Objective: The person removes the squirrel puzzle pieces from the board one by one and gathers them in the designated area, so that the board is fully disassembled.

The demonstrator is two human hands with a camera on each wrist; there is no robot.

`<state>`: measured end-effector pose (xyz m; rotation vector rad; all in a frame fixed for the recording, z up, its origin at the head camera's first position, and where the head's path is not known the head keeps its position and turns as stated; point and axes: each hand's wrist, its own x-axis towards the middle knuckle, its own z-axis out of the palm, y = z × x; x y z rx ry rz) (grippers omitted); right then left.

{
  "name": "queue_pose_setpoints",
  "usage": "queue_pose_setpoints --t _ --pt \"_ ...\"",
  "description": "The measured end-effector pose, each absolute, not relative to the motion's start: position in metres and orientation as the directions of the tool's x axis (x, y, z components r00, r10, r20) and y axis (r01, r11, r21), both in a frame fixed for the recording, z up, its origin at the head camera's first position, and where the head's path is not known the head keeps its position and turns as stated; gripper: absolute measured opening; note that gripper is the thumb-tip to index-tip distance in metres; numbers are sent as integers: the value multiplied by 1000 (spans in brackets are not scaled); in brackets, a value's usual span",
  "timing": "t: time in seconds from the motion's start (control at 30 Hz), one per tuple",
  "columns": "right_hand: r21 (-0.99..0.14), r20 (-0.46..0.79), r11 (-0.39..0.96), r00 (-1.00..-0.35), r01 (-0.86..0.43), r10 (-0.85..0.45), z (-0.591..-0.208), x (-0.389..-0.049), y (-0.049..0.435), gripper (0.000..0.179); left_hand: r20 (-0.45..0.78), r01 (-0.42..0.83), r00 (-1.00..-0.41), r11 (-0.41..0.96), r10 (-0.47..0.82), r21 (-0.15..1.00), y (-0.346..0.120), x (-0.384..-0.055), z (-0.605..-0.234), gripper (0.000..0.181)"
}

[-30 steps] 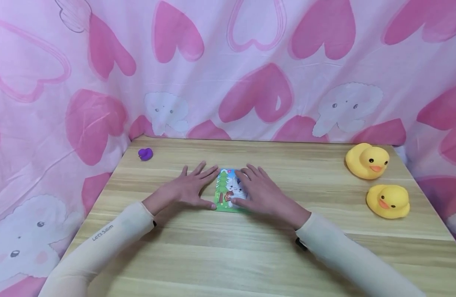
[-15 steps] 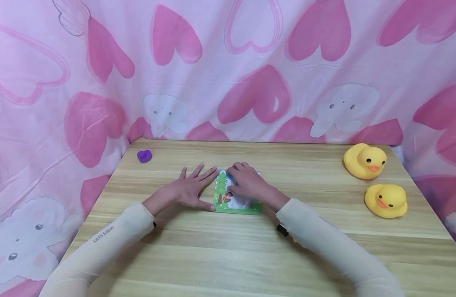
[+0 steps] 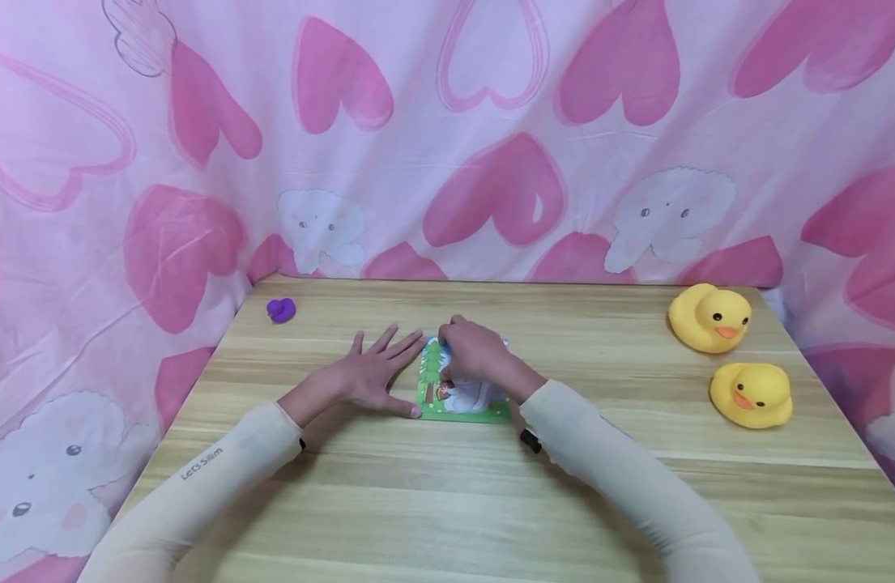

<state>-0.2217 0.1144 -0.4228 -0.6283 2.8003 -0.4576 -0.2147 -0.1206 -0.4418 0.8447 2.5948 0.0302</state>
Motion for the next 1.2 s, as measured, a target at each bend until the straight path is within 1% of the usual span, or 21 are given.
queue_pose_setpoints --t 0.17,0.37,0.47,0.73,1.03,1.2 --pt "-399 -149 842 -880 -363 -450 -422 -229 115 55 -379 557 -734 818 564 140 -121 -216 -444 125" --pt "-522 -151 783 -866 -339 -476 -430 -244 120 46 -371 554 -736 819 566 150 -122 -216 -445 126" --pt "-562 -159 760 -860 -325 -485 -436 -250 122 44 -369 553 -739 820 564 146 -122 -216 -445 126" --pt "-585 -142 739 -855 -334 -499 -440 -251 126 44 -360 556 -740 818 568 149 -121 -216 -447 126" --pt "-664 -149 683 -841 -304 -520 -445 -250 134 38 -367 543 -744 825 559 157 -120 -215 -447 125" --pt "-672 -147 670 -830 -315 -538 -447 -252 136 41 -371 540 -744 827 556 156 -120 -216 -447 126"
